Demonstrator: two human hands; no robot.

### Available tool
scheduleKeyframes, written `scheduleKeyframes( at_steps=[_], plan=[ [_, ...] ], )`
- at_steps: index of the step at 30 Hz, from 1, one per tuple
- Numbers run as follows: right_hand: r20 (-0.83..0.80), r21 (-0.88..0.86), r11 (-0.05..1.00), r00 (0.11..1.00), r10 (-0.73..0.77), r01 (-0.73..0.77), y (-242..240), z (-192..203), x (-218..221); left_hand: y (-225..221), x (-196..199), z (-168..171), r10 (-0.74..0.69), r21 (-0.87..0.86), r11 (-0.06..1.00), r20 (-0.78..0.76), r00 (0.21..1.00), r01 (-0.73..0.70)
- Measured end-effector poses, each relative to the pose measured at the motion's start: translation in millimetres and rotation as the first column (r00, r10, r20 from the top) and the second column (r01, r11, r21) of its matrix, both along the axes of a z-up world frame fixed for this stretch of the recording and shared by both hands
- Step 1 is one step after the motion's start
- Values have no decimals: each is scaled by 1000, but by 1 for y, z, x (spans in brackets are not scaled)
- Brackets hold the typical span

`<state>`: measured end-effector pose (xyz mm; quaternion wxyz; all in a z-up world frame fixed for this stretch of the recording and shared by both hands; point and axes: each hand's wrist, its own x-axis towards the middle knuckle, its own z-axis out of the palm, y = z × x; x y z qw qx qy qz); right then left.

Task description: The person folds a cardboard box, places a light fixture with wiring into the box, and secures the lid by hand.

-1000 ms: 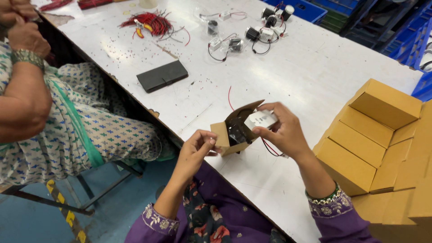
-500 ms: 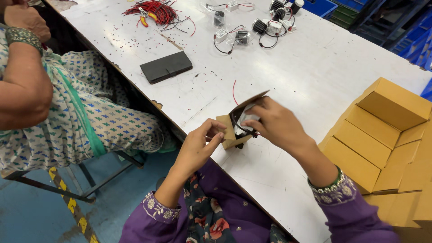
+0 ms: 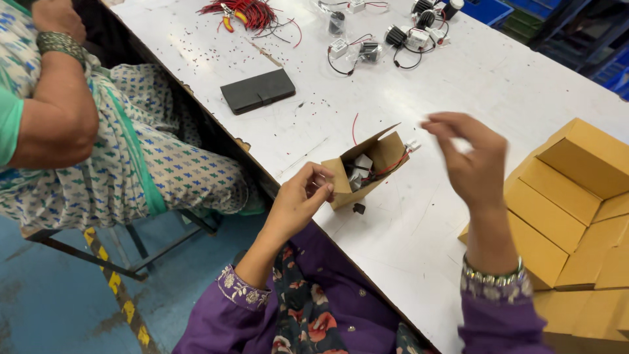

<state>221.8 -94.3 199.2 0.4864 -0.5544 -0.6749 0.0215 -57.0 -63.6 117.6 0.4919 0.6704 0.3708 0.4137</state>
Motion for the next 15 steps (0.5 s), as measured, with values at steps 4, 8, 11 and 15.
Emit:
scheduleKeyframes(
  at_steps=[4,8,11,15],
  plan=[
    [-390,-144,989,920,-31,-28,-5,-45,1,10,5,-5,7,2,1000,42,999,-7],
    [-470,-157,985,883,-9,-73,10,-60,-6,16,6,-9,-9,-34,999,105,994,13],
    [-381,-55,996,924,42,-68,16,-57,-14,18,6,-14,-38,-61,997,154,987,47],
    [108,227,974,994,-8,-17,20,-56,-36,24,3,-17,-57,-69,995,198,978,72]
  ],
)
